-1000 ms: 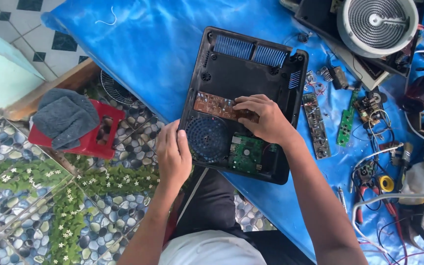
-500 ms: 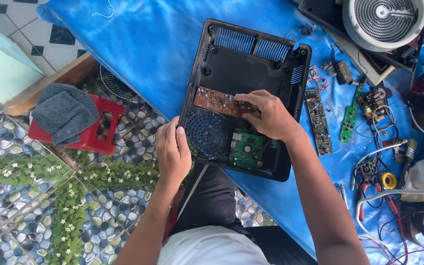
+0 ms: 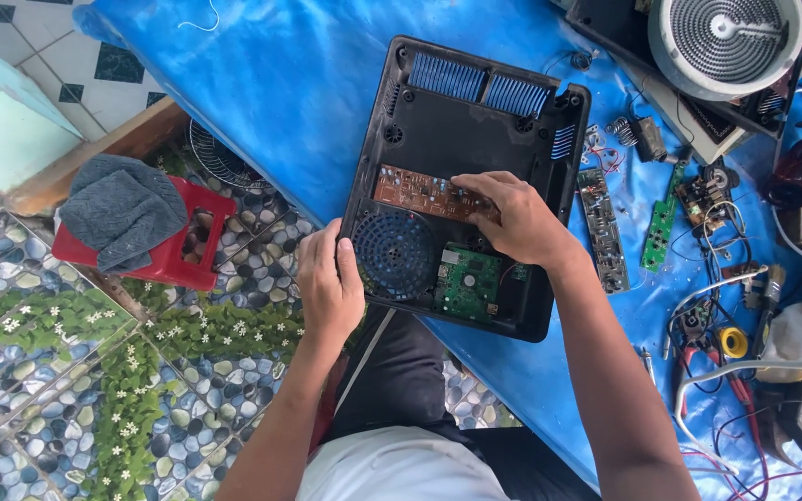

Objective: Positioning and aligning multiple circuit boards into an appliance's plastic housing during assembly or repair.

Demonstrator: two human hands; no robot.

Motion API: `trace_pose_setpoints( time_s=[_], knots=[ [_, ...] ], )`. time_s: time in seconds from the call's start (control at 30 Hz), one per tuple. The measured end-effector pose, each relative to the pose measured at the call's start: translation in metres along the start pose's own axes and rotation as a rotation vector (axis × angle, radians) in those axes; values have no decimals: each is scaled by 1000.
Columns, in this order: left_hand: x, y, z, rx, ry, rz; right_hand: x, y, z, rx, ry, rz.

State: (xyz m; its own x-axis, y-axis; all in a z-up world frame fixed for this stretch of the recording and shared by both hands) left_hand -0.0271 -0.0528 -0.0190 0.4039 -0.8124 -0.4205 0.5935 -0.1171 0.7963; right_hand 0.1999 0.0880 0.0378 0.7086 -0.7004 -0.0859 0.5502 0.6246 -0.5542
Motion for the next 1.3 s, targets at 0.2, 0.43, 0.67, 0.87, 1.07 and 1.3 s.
trace_pose_setpoints(
  time_s=[0.2, 0.43, 0.67, 0.87, 1.07, 1.3],
  knots=[
    [1, -2, -2, 22, -16, -22, -13, -29, 1, 46, 37, 170],
    [2, -3, 1, -3, 19, -34, -28, -37, -33, 189, -11, 191],
    [3, -6, -4, -15, -14, -26, -40, -34, -47, 231, -33, 211],
    [2, -4, -2, 31, -7, -43, -46, -30, -47, 239, 24, 240],
    [5, -6, -3, 25, 0, -51, -51, -10, -67, 335, 62, 218],
    [3, -6, -1, 30, -3, -51, -55, -25, -58, 198, 80, 268]
  ],
)
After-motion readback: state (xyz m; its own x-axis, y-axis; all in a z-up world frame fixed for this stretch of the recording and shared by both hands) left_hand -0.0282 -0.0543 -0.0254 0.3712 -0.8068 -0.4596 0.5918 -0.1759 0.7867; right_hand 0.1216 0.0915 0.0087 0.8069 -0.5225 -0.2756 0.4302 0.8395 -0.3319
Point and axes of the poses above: each hand's wrist, its own x-axis away from the middle knuckle, its own z-axis out of the back of the hand, y = z × x, the point moved 6 cm from there along -x, towards the middle knuckle, and after that the axes turned 3 degrees about x, right-handed, at the moved point
